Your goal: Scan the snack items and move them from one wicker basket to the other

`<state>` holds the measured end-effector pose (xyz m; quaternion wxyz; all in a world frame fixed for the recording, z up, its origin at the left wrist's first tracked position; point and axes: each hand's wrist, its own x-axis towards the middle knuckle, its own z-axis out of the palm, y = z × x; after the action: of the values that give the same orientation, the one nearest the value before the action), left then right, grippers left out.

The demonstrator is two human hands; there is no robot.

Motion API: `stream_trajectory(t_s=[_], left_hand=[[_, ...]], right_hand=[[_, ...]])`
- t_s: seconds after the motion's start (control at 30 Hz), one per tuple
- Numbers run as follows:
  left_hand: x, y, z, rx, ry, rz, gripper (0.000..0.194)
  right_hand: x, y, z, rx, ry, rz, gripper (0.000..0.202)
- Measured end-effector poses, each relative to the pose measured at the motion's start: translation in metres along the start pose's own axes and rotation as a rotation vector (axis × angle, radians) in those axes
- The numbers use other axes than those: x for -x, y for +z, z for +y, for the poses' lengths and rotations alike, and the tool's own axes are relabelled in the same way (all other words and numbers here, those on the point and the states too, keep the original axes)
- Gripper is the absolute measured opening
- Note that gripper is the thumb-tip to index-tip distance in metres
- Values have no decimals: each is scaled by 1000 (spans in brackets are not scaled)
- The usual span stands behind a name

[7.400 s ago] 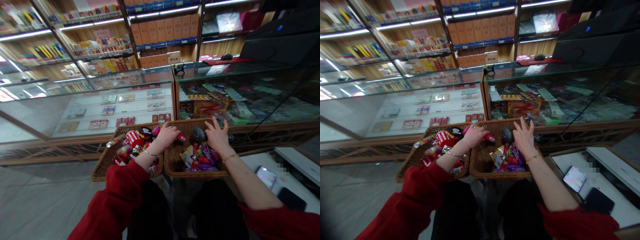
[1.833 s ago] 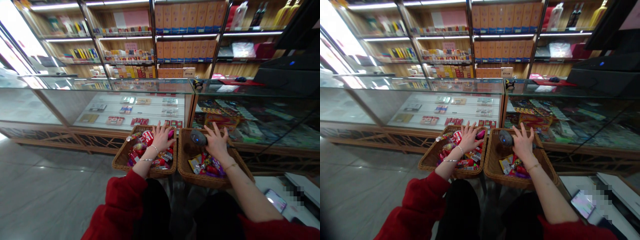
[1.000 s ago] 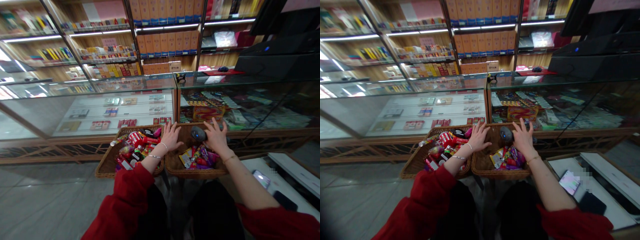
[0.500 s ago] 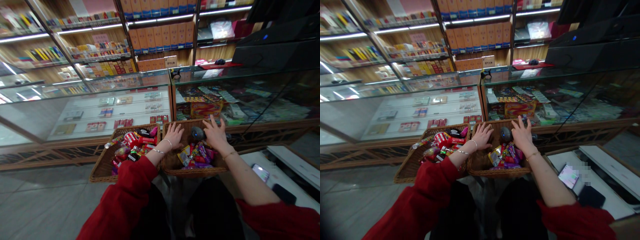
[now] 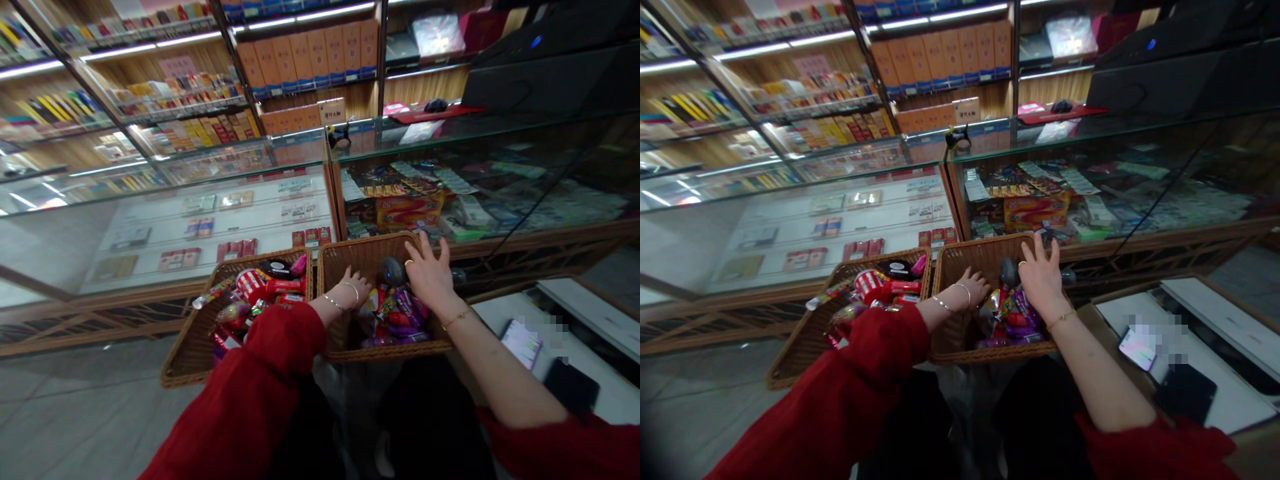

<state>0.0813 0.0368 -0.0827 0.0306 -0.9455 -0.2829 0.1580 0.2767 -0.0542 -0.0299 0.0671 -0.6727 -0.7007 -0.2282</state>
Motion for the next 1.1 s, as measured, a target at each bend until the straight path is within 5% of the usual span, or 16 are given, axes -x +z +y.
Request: stream_trajectory(t_s=[0.17,0.53,0.83,1.1], left_hand=[[0,15,6,0,84,-4,26],[-2,43,21,-81,211,72,22],[-4,29,16,-222,313,147,17],[13,-5,8,-256,313,199,14]], right_hand=[[3,-5,-2,33,29,12,26],[2,-10,-3,0,46,1,29],[2,-15,-3,-49,60,-48,30],[1,-8,-4,-51,75,-9,31]])
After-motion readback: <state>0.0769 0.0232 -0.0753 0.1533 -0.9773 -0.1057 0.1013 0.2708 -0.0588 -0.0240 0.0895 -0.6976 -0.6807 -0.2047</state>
